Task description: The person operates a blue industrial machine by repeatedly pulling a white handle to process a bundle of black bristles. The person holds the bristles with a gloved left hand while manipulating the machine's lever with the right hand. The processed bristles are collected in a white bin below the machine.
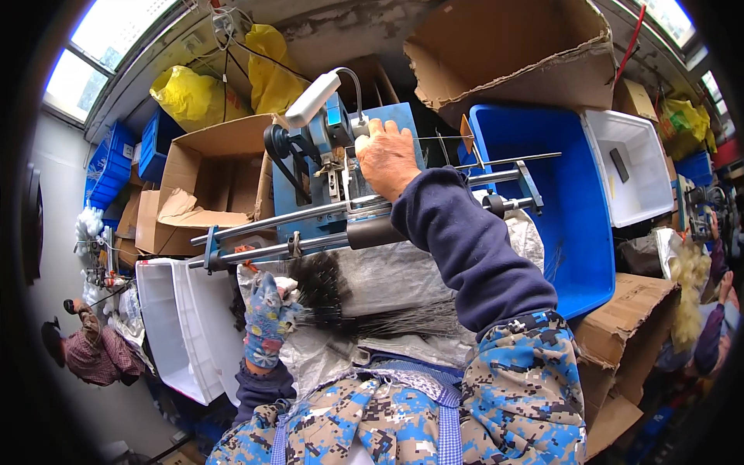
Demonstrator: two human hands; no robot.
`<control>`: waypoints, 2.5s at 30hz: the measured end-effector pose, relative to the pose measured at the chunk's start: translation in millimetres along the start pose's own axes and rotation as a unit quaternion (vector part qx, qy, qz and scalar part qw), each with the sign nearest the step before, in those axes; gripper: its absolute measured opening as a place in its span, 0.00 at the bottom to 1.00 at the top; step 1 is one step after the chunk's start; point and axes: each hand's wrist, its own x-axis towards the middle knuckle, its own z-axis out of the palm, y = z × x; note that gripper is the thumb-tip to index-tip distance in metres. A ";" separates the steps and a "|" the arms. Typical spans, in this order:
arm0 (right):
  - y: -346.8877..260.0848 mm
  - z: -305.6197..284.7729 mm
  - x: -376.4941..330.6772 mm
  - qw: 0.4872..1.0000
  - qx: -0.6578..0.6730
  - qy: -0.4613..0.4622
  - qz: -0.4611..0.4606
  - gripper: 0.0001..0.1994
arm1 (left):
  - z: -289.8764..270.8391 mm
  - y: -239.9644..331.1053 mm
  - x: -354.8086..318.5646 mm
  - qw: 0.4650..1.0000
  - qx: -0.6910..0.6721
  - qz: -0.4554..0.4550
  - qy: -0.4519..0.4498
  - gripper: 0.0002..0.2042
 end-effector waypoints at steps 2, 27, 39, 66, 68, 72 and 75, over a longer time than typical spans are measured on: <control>-2.3 -1.5 1.4 1.000 -0.027 -0.013 0.010 0.05 | -14.3 4.4 0.6 0.996 0.043 0.051 0.054 0.28; 17.5 -7.6 -33.7 0.998 0.049 -0.012 0.048 0.25 | -51.2 56.9 0.7 0.859 -0.476 -0.080 0.174 0.20; -11.9 -0.6 -30.5 0.994 0.075 -0.052 0.067 0.30 | -43.4 70.2 8.3 0.857 -0.482 -0.088 0.159 0.20; 34.6 -49.0 -18.2 0.990 -0.078 -0.104 -0.051 0.05 | -58.4 56.2 6.9 0.843 -0.469 -0.087 0.249 0.16; 21.1 -91.0 -51.0 0.990 -0.002 -0.083 -0.114 0.03 | -67.2 31.7 -7.5 0.822 -0.478 -0.093 0.294 0.17; -21.7 -115.9 -115.9 0.947 0.233 -0.151 -0.164 0.19 | -54.6 34.5 10.8 0.818 -0.525 -0.073 0.221 0.14; -80.9 -96.9 -118.4 0.733 0.619 -0.281 -0.032 0.24 | -35.7 88.4 26.0 0.899 -0.419 -0.029 0.125 0.10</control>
